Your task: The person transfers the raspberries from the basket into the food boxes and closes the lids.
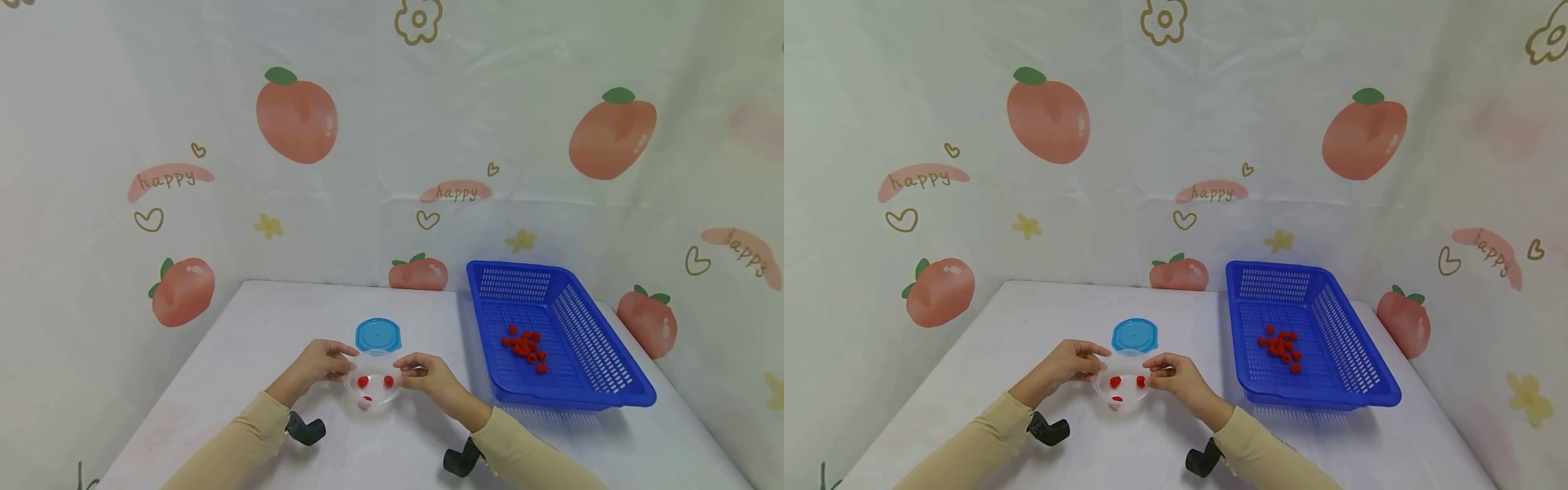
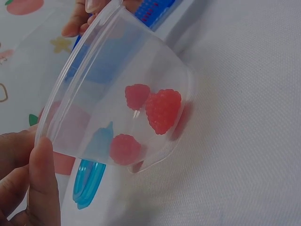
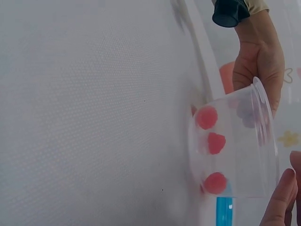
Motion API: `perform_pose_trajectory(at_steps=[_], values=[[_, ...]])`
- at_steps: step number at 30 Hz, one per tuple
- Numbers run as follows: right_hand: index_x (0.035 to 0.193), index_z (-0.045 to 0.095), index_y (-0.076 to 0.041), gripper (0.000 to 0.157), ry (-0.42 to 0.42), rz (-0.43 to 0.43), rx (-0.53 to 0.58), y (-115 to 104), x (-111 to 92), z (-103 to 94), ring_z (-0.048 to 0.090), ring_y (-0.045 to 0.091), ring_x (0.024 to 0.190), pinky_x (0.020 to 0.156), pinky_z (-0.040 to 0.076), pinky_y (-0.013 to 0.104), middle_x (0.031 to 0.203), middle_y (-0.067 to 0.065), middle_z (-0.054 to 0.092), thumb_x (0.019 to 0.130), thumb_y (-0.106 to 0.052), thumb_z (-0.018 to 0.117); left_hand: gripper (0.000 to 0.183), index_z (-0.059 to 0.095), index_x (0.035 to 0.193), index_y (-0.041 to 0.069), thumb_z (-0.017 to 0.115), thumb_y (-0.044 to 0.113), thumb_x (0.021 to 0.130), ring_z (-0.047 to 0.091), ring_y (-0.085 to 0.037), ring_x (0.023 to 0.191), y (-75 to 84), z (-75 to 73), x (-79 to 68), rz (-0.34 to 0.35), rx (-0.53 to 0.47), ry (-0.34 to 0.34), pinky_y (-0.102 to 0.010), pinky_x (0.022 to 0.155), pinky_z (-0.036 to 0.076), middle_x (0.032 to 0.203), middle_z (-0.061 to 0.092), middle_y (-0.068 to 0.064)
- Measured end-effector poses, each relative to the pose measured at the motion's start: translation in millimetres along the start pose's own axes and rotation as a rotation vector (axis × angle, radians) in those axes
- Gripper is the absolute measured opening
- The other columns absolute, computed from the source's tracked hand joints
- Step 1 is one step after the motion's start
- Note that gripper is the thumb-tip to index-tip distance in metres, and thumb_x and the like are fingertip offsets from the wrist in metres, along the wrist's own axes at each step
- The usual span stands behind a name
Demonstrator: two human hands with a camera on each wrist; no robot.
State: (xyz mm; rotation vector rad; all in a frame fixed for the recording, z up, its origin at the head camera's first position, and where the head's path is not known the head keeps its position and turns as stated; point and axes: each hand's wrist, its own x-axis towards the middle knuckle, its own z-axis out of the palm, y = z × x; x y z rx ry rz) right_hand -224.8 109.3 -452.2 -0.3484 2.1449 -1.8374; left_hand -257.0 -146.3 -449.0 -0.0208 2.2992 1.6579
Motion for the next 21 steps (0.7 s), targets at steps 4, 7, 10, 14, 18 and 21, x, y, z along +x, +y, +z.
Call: perform_pose_trajectory(at_steps=[4, 7, 10, 14, 18, 21], values=[[0.114, 0.061, 0.009, 0.031, 0.004, 0.001, 0.004, -2.0, -0.5, -0.4, 0.057, 0.013, 0.086, 0.081, 0.054, 0.021, 0.107, 0.021, 0.060, 0.085, 0.001, 0.067, 0.029, 0.069, 0.110, 0.000, 0.074, 0.008, 0.083, 0.059, -0.014, 0.062, 0.3, -0.2, -0.6, 0.002, -0.001, 0.000, -0.025, 0.064, 0.057, 0.078, 0.064, -0.006], [0.117, 0.060, 0.008, 0.032, -0.007, -0.006, -0.009, -3.8, -1.5, -1.5, 0.060, 0.015, 0.092, 0.086, 0.055, 0.026, 0.112, 0.021, 0.060, 0.087, -0.001, 0.067, 0.029, 0.069, 0.110, 0.000, 0.074, 0.008, 0.082, 0.060, -0.014, 0.062, -0.4, -0.3, -0.6, 0.003, 0.003, 0.002, -0.026, 0.064, 0.057, 0.077, 0.065, -0.006], [0.120, 0.058, 0.008, 0.034, -0.025, -0.018, -0.017, -6.7, -3.8, -4.2, 0.063, 0.022, 0.102, 0.090, 0.054, 0.031, 0.120, 0.023, 0.059, 0.088, -0.004, 0.066, 0.028, 0.069, 0.109, 0.001, 0.074, 0.008, 0.083, 0.060, -0.015, 0.062, -0.9, 0.0, -0.6, -0.002, 0.009, 0.009, -0.026, 0.064, 0.057, 0.078, 0.065, -0.007], [0.125, 0.054, 0.007, 0.041, -0.048, -0.048, -0.007, -14.7, -7.7, -11.3, 0.060, 0.032, 0.115, 0.094, 0.053, 0.035, 0.128, 0.025, 0.055, 0.090, -0.009, 0.067, 0.028, 0.069, 0.109, 0.001, 0.074, 0.008, 0.082, 0.060, -0.015, 0.063, -0.8, 0.5, -0.4, -0.005, 0.006, 0.016, -0.026, 0.064, 0.057, 0.078, 0.065, -0.007], [0.130, 0.049, 0.006, 0.047, -0.067, -0.104, 0.011, -28.6, -10.2, -23.1, 0.054, 0.039, 0.122, 0.098, 0.051, 0.036, 0.131, 0.026, 0.051, 0.091, -0.013, 0.066, 0.028, 0.069, 0.109, 0.001, 0.074, 0.008, 0.082, 0.060, -0.015, 0.062, -0.2, 0.7, -0.2, 0.000, 0.003, 0.013, -0.026, 0.064, 0.057, 0.078, 0.065, -0.007], [0.132, 0.048, 0.003, 0.047, -0.064, -0.142, 0.011, -43.8, -13.4, -34.3, 0.052, 0.039, 0.125, 0.099, 0.049, 0.035, 0.133, 0.023, 0.050, 0.092, -0.014, 0.066, 0.028, 0.069, 0.109, 0.001, 0.074, 0.008, 0.083, 0.060, -0.014, 0.062, 0.5, 0.7, -0.2, 0.000, 0.006, 0.009, -0.026, 0.064, 0.057, 0.078, 0.065, -0.006]])
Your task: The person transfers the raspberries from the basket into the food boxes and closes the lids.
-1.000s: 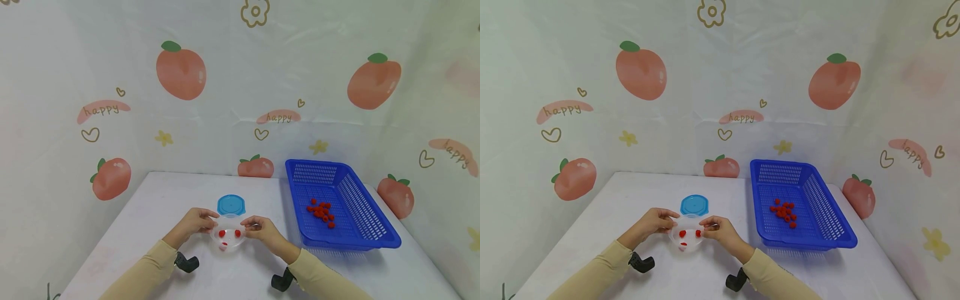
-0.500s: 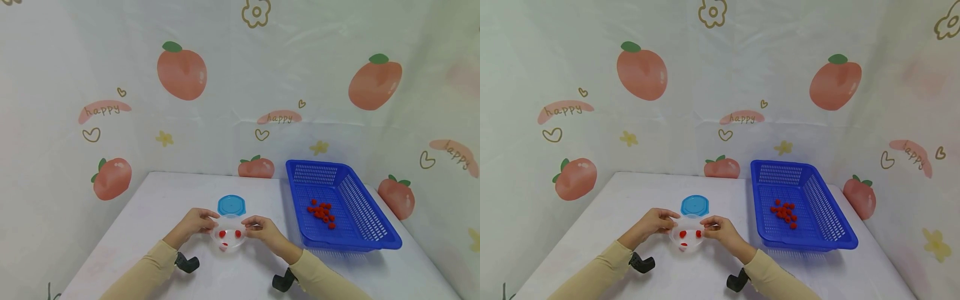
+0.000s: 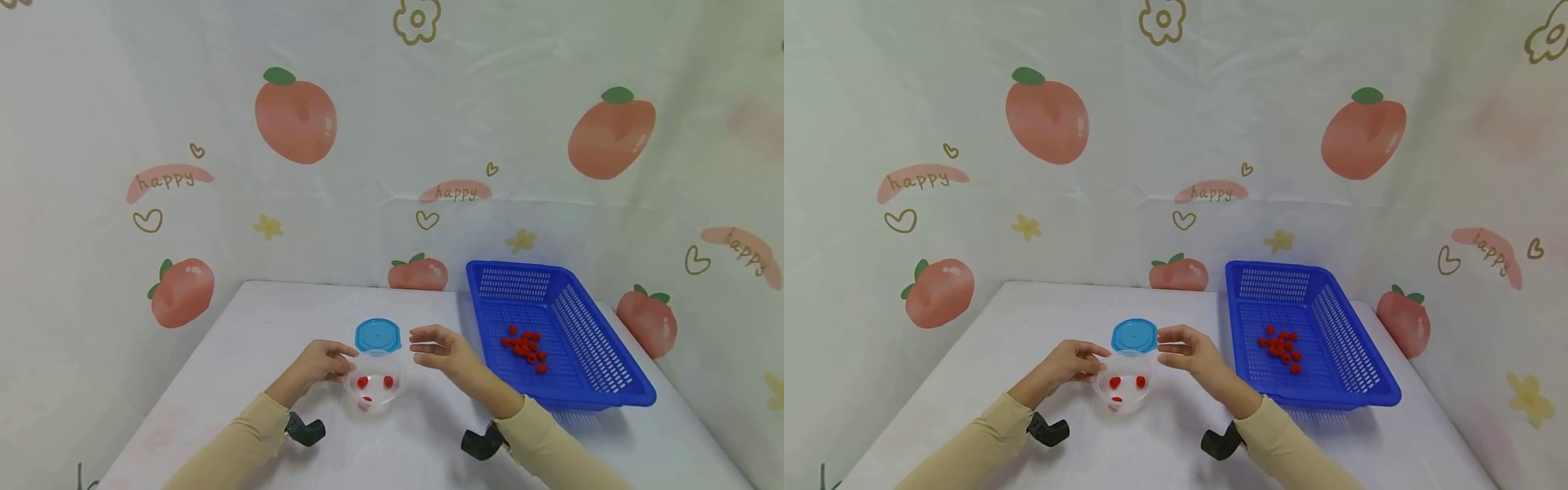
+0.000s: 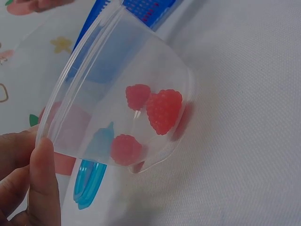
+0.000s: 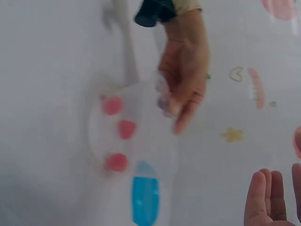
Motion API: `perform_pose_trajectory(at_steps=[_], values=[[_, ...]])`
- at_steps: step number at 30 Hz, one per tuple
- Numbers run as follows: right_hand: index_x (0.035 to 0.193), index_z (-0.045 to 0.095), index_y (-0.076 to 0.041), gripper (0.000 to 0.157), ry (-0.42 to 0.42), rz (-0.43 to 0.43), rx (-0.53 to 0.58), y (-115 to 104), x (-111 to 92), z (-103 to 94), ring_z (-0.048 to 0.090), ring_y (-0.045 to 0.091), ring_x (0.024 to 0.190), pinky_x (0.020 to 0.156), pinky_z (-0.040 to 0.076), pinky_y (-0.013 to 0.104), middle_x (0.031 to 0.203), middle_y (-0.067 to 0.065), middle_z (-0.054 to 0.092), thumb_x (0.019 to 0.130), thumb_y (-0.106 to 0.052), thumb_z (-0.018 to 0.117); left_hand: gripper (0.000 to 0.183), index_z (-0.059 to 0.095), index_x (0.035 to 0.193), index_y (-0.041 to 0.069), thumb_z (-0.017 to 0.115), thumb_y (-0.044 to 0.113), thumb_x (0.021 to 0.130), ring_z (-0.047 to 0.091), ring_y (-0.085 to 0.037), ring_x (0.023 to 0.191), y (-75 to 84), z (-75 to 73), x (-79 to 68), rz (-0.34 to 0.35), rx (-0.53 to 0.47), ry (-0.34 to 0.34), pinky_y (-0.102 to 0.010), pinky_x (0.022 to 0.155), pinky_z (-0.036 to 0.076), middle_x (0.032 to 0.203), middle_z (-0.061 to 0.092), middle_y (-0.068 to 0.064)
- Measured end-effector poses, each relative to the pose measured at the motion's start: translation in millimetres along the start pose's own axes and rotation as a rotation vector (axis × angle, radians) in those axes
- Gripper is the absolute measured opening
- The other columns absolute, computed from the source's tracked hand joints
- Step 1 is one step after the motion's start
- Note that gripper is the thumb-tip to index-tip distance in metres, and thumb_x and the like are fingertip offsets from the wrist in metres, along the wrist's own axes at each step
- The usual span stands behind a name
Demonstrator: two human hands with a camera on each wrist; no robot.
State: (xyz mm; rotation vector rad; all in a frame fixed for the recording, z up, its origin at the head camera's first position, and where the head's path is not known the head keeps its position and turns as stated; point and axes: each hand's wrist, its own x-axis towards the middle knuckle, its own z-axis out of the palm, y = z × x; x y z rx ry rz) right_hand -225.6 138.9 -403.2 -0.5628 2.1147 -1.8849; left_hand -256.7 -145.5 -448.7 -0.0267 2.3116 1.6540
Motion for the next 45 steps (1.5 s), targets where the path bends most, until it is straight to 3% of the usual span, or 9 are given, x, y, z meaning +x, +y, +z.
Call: perform_pose_trajectory(at_steps=[7, 15, 23, 26, 29, 33, 38, 41, 45], values=[[0.131, 0.051, -0.001, 0.043, 0.079, -0.090, 0.027, -36.1, -2.9, -33.4, 0.058, 0.023, 0.119, 0.096, 0.051, 0.027, 0.127, 0.008, 0.056, 0.091, -0.007, 0.065, 0.028, 0.069, 0.110, 0.001, 0.074, 0.008, 0.083, 0.060, -0.015, 0.062, 1.5, -0.7, -0.2, 0.009, -0.003, -0.013, -0.026, 0.065, 0.058, 0.078, 0.066, -0.006], [0.121, 0.057, -0.020, 0.034, 0.183, -0.147, 0.164, -52.8, 3.0, -92.4, 0.057, 0.011, 0.115, 0.094, 0.049, 0.018, 0.116, -0.005, 0.059, 0.093, 0.000, 0.060, 0.027, 0.069, 0.109, 0.001, 0.074, 0.008, 0.083, 0.060, -0.015, 0.062, 1.0, -0.5, 0.4, 0.006, 0.009, -0.004, -0.026, 0.065, 0.058, 0.078, 0.066, -0.006], [0.124, 0.053, -0.023, 0.030, 0.362, -0.068, 0.016, -50.9, 4.1, -142.1, 0.054, 0.004, 0.108, 0.089, 0.048, 0.011, 0.115, -0.008, 0.053, 0.095, -0.019, 0.062, 0.028, 0.069, 0.109, 0.001, 0.074, 0.009, 0.083, 0.060, -0.015, 0.061, -1.0, -1.3, -0.5, 0.012, 0.017, -0.004, -0.027, 0.065, 0.057, 0.077, 0.066, -0.006], [0.120, 0.055, -0.023, 0.028, 0.408, -0.065, 0.023, -42.1, 4.6, -157.3, 0.056, 0.002, 0.103, 0.087, 0.049, 0.011, 0.113, -0.008, 0.054, 0.094, -0.019, 0.063, 0.027, 0.069, 0.109, 0.002, 0.074, 0.009, 0.083, 0.060, -0.015, 0.062, -1.0, -0.9, -0.3, 0.008, 0.021, 0.003, -0.026, 0.065, 0.057, 0.077, 0.066, -0.006], [0.123, 0.055, -0.016, 0.032, 0.437, -0.072, 0.031, -31.0, 4.1, -172.0, 0.058, 0.000, 0.098, 0.085, 0.050, 0.011, 0.111, -0.006, 0.055, 0.093, -0.016, 0.064, 0.027, 0.070, 0.108, 0.002, 0.074, 0.009, 0.083, 0.060, -0.015, 0.062, -0.8, -0.1, 0.2, 0.005, 0.022, 0.006, -0.026, 0.064, 0.057, 0.077, 0.065, -0.006], [0.135, 0.046, 0.002, 0.048, 0.440, -0.043, -0.100, -16.4, 1.2, -190.1, 0.059, -0.004, 0.095, 0.084, 0.051, 0.012, 0.113, -0.003, 0.057, 0.094, -0.018, 0.062, 0.027, 0.070, 0.108, 0.002, 0.074, 0.008, 0.082, 0.059, -0.014, 0.061, -0.5, 0.8, 0.9, 0.000, 0.017, 0.008, -0.026, 0.064, 0.057, 0.077, 0.065, -0.006], [0.139, 0.040, 0.008, 0.058, 0.381, 0.082, -0.317, -3.6, -5.9, -206.0, 0.056, -0.007, 0.095, 0.089, 0.052, 0.019, 0.131, 0.021, 0.050, 0.096, -0.026, 0.060, 0.027, 0.070, 0.108, 0.002, 0.075, 0.009, 0.082, 0.060, -0.014, 0.061, -0.4, 1.2, 0.8, -0.002, 0.013, 0.013, -0.026, 0.064, 0.057, 0.077, 0.065, -0.006], [0.138, 0.042, 0.009, 0.058, 0.319, 0.149, -0.391, 4.3, -11.3, -213.6, 0.058, 0.003, 0.103, 0.095, 0.052, 0.031, 0.138, 0.030, 0.044, 0.097, -0.028, 0.059, 0.027, 0.070, 0.108, 0.002, 0.075, 0.008, 0.082, 0.060, -0.014, 0.061, -0.5, 1.2, 0.4, 0.000, 0.011, 0.013, -0.026, 0.064, 0.057, 0.077, 0.065, -0.006], [0.137, 0.042, 0.011, 0.057, 0.249, 0.215, -0.414, 15.2, -19.4, -223.7, 0.057, 0.028, 0.116, 0.100, 0.048, 0.045, 0.139, 0.033, 0.043, 0.097, -0.026, 0.058, 0.027, 0.070, 0.108, 0.002, 0.075, 0.008, 0.082, 0.060, -0.015, 0.061, -0.6, 1.2, 0.1, 0.003, 0.014, 0.014, -0.026, 0.064, 0.057, 0.076, 0.065, -0.006]])
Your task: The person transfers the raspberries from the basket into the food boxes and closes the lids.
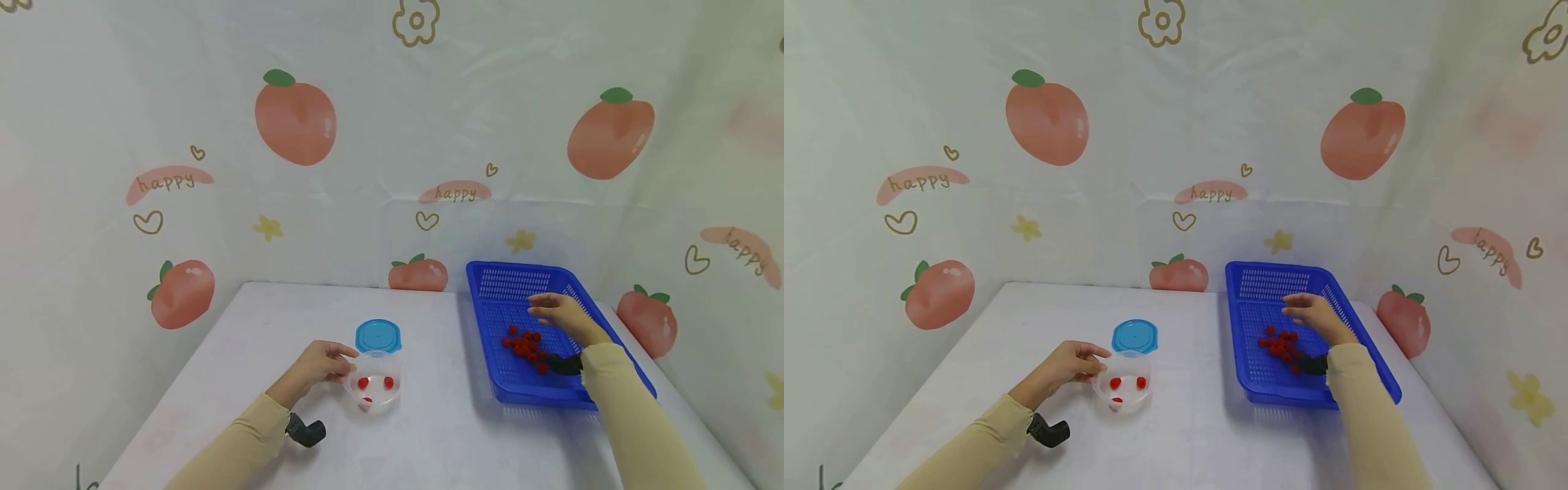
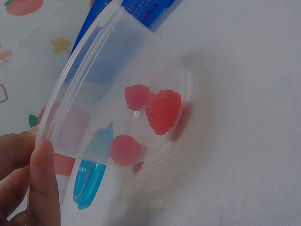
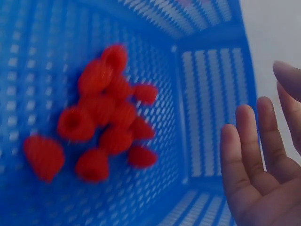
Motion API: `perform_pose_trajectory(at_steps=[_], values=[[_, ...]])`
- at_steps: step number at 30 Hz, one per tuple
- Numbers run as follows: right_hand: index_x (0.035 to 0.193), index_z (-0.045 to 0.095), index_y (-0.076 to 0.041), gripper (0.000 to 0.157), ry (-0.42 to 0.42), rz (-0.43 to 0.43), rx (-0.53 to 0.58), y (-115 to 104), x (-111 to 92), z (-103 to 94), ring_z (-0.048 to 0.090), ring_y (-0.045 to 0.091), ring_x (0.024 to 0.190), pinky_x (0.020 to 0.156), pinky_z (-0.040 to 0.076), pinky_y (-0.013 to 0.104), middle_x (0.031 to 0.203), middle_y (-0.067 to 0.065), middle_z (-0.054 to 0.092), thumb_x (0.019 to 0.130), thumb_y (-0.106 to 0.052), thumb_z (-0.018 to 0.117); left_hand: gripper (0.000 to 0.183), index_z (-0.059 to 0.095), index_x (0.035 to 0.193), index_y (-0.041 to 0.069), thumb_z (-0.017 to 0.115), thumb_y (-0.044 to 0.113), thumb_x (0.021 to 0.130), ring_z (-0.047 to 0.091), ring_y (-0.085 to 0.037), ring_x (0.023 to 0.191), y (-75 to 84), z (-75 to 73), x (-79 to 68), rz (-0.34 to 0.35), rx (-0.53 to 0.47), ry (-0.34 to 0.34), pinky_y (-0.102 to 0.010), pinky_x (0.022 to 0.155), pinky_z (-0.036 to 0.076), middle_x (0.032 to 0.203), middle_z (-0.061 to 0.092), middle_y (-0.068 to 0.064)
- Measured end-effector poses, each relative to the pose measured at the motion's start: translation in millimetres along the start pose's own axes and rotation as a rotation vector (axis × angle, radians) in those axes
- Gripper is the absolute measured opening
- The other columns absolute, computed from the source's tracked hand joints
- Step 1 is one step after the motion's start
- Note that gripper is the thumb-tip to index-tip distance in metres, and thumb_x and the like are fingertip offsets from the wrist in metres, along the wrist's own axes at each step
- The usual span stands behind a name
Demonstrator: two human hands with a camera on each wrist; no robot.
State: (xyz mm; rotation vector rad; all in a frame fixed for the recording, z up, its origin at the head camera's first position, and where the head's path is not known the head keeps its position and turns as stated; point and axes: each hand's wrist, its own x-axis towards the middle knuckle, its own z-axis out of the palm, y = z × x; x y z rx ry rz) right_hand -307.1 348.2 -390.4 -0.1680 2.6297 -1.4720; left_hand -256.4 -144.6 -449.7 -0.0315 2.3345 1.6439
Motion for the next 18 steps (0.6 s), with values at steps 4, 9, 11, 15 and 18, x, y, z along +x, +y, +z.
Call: perform_pose_trajectory(at_steps=[4, 9, 11, 15, 18], values=[[0.134, 0.043, 0.013, 0.051, -0.043, 0.051, -0.022, 9.6, -6.4, -5.0, 0.056, 0.038, 0.117, 0.100, 0.046, 0.051, 0.133, 0.032, 0.049, 0.098, -0.020, 0.057, 0.026, 0.070, 0.107, 0.003, 0.075, 0.009, 0.082, 0.060, -0.015, 0.061, 0.4, 0.2, 0.1, -0.003, 0.007, 0.004, -0.026, 0.064, 0.057, 0.076, 0.066, -0.006], [0.129, 0.046, 0.016, 0.043, -0.092, 0.100, -0.077, 15.7, -14.3, -8.8, 0.058, 0.040, 0.113, 0.098, 0.048, 0.052, 0.123, 0.031, 0.057, 0.097, -0.011, 0.056, 0.026, 0.070, 0.107, 0.003, 0.075, 0.009, 0.082, 0.060, -0.015, 0.062, 1.1, 0.6, -0.3, -0.004, 0.013, 0.004, -0.026, 0.064, 0.057, 0.076, 0.066, -0.006], [0.126, 0.049, 0.016, 0.040, -0.103, 0.123, -0.093, 17.7, -15.5, -9.7, 0.058, 0.041, 0.112, 0.097, 0.049, 0.052, 0.119, 0.030, 0.059, 0.096, -0.009, 0.057, 0.027, 0.070, 0.107, 0.003, 0.075, 0.009, 0.082, 0.060, -0.015, 0.062, 1.2, 0.6, -0.4, -0.003, 0.014, 0.005, -0.026, 0.064, 0.057, 0.076, 0.066, -0.006], [0.122, 0.054, 0.013, 0.037, -0.133, 0.175, -0.154, 22.2, -16.0, -11.3, 0.061, 0.036, 0.107, 0.094, 0.052, 0.048, 0.116, 0.025, 0.063, 0.094, -0.009, 0.060, 0.026, 0.070, 0.107, 0.002, 0.075, 0.008, 0.082, 0.060, -0.014, 0.061, 0.7, 0.6, -0.5, -0.001, 0.012, 0.006, -0.026, 0.063, 0.057, 0.075, 0.066, -0.005], [0.121, 0.054, 0.014, 0.037, -0.174, 0.215, -0.157, 24.1, -17.1, -11.9, 0.062, 0.034, 0.105, 0.093, 0.052, 0.048, 0.116, 0.025, 0.062, 0.093, -0.009, 0.062, 0.027, 0.070, 0.107, 0.002, 0.074, 0.008, 0.082, 0.060, -0.014, 0.060, 0.3, 0.8, -0.1, 0.001, 0.007, 0.003, -0.025, 0.063, 0.057, 0.075, 0.066, -0.005]])
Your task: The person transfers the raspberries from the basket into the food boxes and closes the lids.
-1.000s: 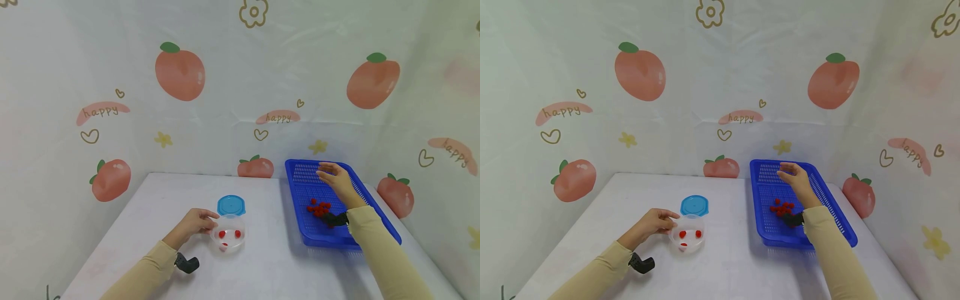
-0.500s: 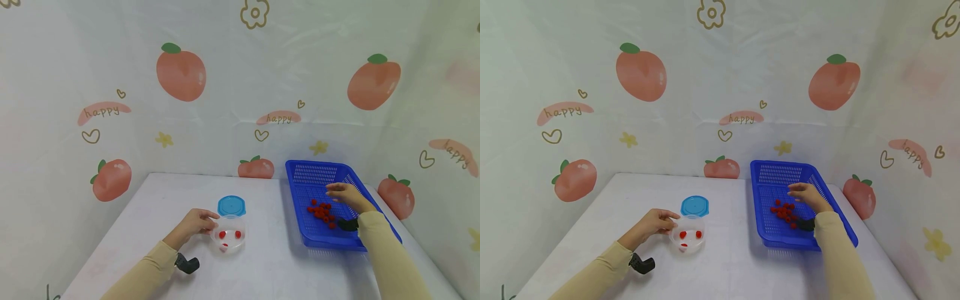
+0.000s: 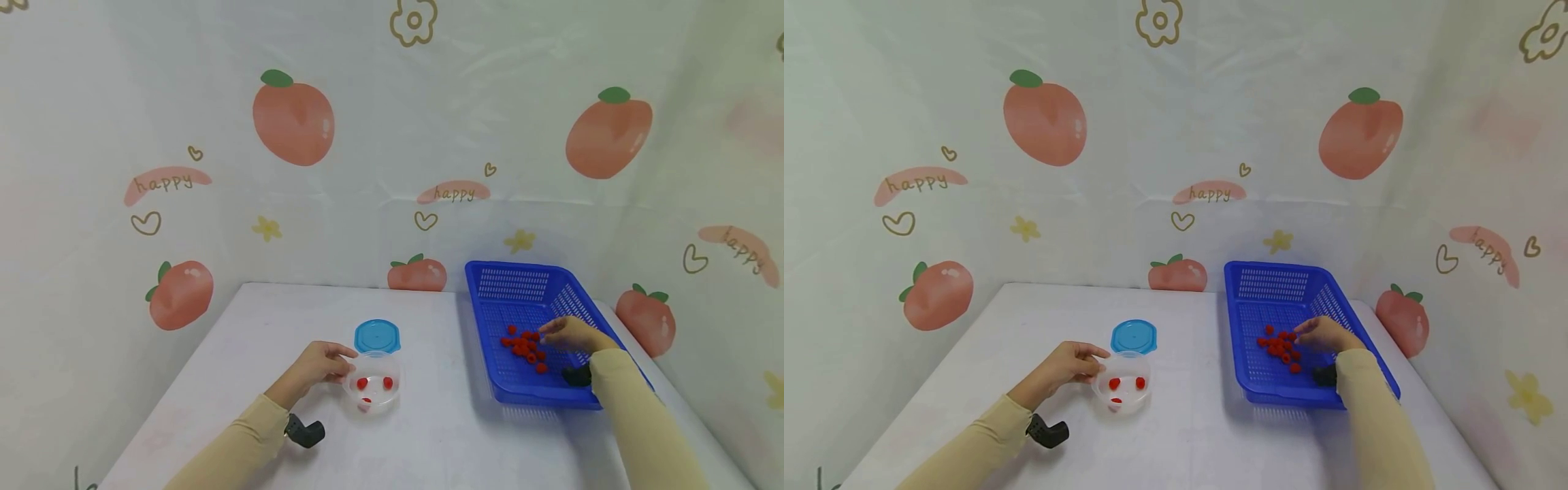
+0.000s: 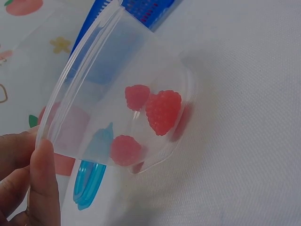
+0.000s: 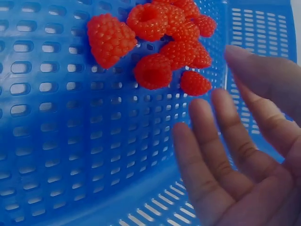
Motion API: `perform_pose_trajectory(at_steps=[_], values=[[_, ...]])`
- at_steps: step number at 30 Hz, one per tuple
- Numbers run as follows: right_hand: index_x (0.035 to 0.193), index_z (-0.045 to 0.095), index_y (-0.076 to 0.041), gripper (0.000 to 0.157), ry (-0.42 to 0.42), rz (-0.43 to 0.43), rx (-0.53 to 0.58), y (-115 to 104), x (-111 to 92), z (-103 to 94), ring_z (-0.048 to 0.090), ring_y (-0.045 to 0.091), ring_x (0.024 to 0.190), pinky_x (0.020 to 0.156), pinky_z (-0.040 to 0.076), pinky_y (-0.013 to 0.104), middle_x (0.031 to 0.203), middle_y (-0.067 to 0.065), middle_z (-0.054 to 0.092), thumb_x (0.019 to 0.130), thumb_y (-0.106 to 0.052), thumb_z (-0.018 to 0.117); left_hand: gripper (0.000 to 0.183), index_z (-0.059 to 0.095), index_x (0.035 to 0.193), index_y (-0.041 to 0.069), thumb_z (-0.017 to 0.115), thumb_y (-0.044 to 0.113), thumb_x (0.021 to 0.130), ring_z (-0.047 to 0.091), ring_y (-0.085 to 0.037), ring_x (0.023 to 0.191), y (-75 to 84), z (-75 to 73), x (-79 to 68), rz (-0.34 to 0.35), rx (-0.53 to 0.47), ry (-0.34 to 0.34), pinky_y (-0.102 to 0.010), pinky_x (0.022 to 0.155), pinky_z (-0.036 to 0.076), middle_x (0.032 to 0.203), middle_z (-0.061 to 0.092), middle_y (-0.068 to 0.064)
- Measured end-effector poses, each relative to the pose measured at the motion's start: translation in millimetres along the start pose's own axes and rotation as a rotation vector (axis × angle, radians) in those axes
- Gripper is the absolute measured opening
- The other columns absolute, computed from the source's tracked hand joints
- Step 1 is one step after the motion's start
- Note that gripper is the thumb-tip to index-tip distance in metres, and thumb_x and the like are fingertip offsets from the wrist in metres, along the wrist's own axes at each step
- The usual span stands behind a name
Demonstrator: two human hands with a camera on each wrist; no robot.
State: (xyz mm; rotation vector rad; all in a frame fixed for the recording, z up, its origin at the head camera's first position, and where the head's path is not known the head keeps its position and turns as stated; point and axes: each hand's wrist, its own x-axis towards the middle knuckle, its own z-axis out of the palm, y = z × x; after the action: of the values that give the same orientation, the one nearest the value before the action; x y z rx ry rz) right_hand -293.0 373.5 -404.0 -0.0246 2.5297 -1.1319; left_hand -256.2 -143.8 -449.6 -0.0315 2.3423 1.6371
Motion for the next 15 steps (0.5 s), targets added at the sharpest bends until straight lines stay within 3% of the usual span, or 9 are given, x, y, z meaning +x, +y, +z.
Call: perform_pose_trajectory(at_steps=[5, 15], values=[[0.119, 0.053, 0.014, 0.034, -0.031, 0.075, 0.035, 0.9, -0.1, 0.3, 0.063, 0.032, 0.104, 0.094, 0.051, 0.050, 0.111, 0.022, 0.064, 0.092, -0.005, 0.062, 0.027, 0.070, 0.108, 0.001, 0.074, 0.008, 0.082, 0.060, -0.014, 0.061, -0.4, -0.1, 0.1, 0.004, -0.010, -0.003, -0.025, 0.063, 0.057, 0.075, 0.066, -0.005], [0.110, 0.061, 0.006, 0.023, -0.094, 0.185, -0.051, 4.6, 2.2, 2.5, 0.061, 0.023, 0.094, 0.085, 0.055, 0.043, 0.100, 0.010, 0.068, 0.092, -0.008, 0.062, 0.028, 0.069, 0.110, 0.001, 0.074, 0.009, 0.083, 0.060, -0.014, 0.062, -1.0, -1.6, -0.3, 0.016, -0.011, -0.021, -0.026, 0.065, 0.057, 0.076, 0.066, -0.005]])
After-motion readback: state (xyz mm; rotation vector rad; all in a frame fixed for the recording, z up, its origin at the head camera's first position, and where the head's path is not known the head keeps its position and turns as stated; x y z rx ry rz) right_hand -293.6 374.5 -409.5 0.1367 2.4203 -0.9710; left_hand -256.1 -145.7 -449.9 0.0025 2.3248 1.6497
